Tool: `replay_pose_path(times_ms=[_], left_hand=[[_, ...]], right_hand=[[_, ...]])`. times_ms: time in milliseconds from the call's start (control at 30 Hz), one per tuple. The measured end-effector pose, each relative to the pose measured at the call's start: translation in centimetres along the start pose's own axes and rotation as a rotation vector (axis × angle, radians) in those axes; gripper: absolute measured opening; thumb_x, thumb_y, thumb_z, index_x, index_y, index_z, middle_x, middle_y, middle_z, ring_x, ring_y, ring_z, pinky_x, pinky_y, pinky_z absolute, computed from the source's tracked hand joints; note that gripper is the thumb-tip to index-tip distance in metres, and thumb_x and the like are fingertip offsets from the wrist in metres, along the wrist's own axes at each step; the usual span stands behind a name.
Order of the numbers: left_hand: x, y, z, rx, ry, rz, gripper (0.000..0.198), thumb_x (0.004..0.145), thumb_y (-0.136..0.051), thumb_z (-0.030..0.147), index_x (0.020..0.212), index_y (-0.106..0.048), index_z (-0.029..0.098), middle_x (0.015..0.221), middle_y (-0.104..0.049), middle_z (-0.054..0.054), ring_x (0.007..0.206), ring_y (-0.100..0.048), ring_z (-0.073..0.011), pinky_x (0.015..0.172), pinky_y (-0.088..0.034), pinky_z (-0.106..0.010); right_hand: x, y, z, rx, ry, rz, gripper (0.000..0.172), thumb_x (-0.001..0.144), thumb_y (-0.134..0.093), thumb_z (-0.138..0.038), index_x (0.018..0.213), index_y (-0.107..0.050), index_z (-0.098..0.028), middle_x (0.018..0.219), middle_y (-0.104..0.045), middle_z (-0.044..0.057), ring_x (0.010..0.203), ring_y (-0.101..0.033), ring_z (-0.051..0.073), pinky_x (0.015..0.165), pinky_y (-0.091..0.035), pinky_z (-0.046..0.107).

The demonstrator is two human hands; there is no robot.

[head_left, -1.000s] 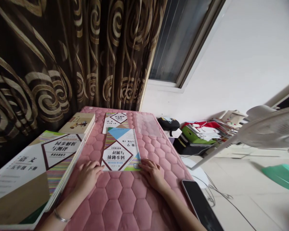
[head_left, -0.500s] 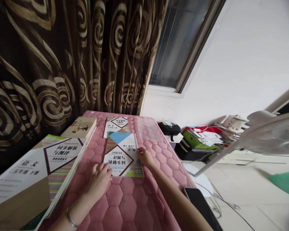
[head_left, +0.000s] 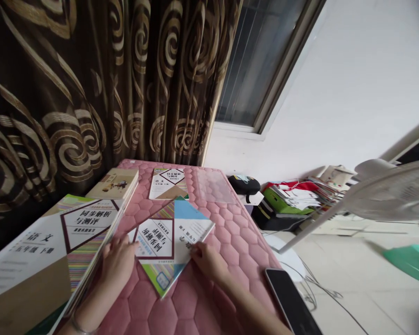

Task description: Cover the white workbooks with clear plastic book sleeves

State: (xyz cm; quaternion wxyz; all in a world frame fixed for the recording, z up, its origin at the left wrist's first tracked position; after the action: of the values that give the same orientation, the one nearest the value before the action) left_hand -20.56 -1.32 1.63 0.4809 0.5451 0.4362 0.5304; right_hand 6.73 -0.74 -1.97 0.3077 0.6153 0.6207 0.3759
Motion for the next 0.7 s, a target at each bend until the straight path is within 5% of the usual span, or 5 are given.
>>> replay_pose_path(times_ms=[100,233,367,500,700], left_hand=[[0.5,-0.7,0.3,0.027,0.041,-0.083,0.041,0.092,-0.034,0.013,0.103,-0.073,0.021,0.103,-0.069,-0.013,0.097,-0.064,-0.0271,0.075,-0.043,-0.038],[0.5,-1.3,1.5,0.054,0.043,-0.103,0.033,0.092,-0.044,0.028,0.106,-0.069,0.012,0.097,-0.068,-0.017,0.094,-0.065,-0.0279,0.073,-0.047,-0.034],[-0.2,-1.4,1.9,0.06,0.096,-0.076,0.031,0.09,-0.047,0.026,0.107,-0.068,0.009,0.093,-0.068,-0.018,0.089,-0.066,-0.0281,0.073,-0.046,-0.034],[1.0,-1.7,1.9,-0.02,0.136,-0.028,0.029,0.089,-0.042,0.015,0.102,-0.068,0.01,0.09,-0.067,-0.016,0.086,-0.065,-0.0254,0.072,-0.045,-0.032],[8.3,-3.0,2.8,-0.14,0.136,-0.018,0.034,0.087,-0.041,0.006,0.103,-0.071,0.012,0.098,-0.069,-0.016,0.1,-0.061,-0.0241,0.087,-0.042,-0.031]], right_hand=[[-0.7,0.5,-0.3,0.009,0.079,0.0,0.021,0.087,-0.054,-0.019,0.084,-0.074,-0.025,0.08,-0.072,0.003,0.07,-0.066,0.017,0.061,-0.046,0.024],[4.0,4.2,2.1,-0.116,0.055,0.197,0.03,0.092,-0.05,-0.021,0.112,-0.072,-0.022,0.11,-0.067,0.012,0.097,-0.064,0.023,0.082,-0.049,0.033],[7.8,4.3,4.4,-0.165,0.024,0.125,0.036,0.091,-0.051,-0.014,0.122,-0.069,-0.02,0.107,-0.068,0.013,0.105,-0.062,0.024,0.094,-0.045,0.035],[6.8,3.6,5.8,-0.142,-0.02,0.103,0.033,0.087,-0.055,-0.014,0.113,-0.074,-0.021,0.102,-0.07,0.011,0.091,-0.066,0.021,0.085,-0.049,0.029],[3.1,3.8,8.3,-0.099,-0.133,0.141,0.032,0.088,-0.056,-0.02,0.114,-0.073,-0.016,0.103,-0.072,0.012,0.089,-0.07,0.022,0.079,-0.052,0.028]])
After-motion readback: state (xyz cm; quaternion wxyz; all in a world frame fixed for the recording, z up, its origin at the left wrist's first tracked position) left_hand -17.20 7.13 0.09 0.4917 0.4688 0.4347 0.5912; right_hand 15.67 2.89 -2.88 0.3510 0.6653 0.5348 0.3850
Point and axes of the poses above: each hand's wrist, its own x-axis towards the middle knuckle, its own y-axis out of the back of the hand, z = x × y, the point moved 7 cm from there along x, towards the middle knuckle
